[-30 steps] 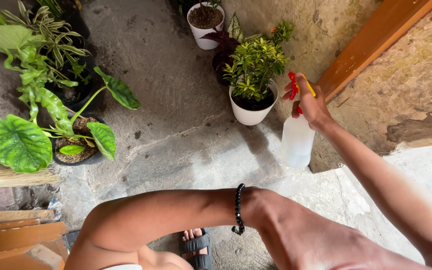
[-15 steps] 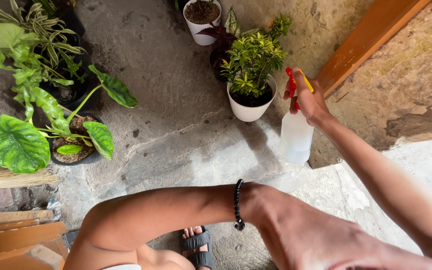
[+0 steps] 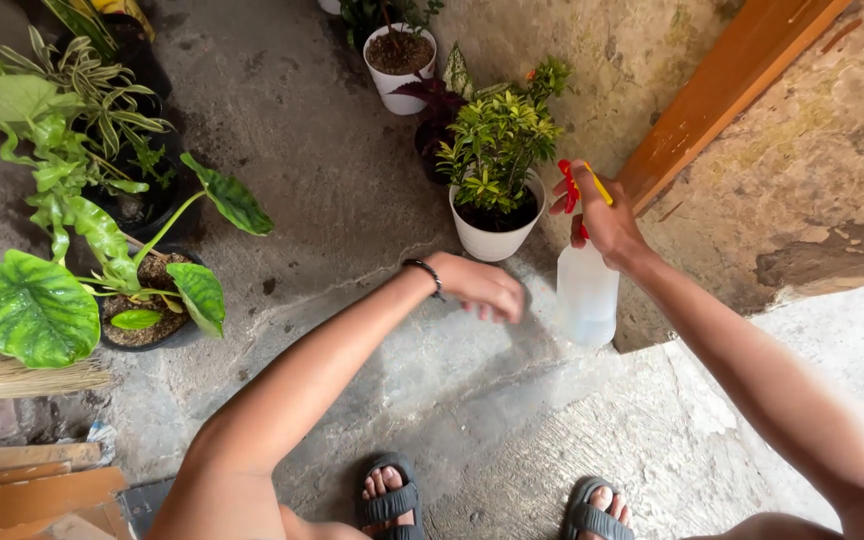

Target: Using a spray bottle to mist and water a variety of potted plants arranged along a wall.

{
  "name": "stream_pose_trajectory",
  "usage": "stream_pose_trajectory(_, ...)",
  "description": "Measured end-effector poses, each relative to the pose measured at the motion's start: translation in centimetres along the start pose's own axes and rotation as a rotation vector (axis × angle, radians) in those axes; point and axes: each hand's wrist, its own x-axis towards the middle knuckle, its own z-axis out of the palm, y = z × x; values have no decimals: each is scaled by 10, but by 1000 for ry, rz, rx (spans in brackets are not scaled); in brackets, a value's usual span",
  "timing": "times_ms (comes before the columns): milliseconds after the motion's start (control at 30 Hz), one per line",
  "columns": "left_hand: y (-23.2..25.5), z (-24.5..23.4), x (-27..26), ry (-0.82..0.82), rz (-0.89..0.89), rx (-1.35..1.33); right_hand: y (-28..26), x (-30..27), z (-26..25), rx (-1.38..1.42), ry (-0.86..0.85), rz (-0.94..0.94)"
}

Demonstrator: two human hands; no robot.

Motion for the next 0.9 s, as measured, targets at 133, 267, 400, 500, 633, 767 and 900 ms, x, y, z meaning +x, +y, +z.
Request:
stream_pose_trajectory(133,-70,-30,-19,139,-249,-70,9,8,-3,16,-10,24)
stream_pose_trajectory(267,-132,-64,-50,366,-416,-202,12,16,-13,62,-12,24)
stream_pose_trajectory(400,-160,-83,-97,525,-530,-226,-35,-10,-19,79,-23,4)
stream_pose_trajectory(500,-168,-81,-123,605,-575,-273,-34,-4,-38,57,-30,6)
stream_pose_trajectory(633,-193,-79,-130,596,-692,-242,-64,-20,-44,46,-30,18)
stream_pose_trajectory(767,-197,-78,-133,571,-780,-93,-75,-19,-47,-33,-56,65)
stream_pose_trajectory(900,-243,-86,-95,570,-783,90,-64,4,-48,-91,-24,95)
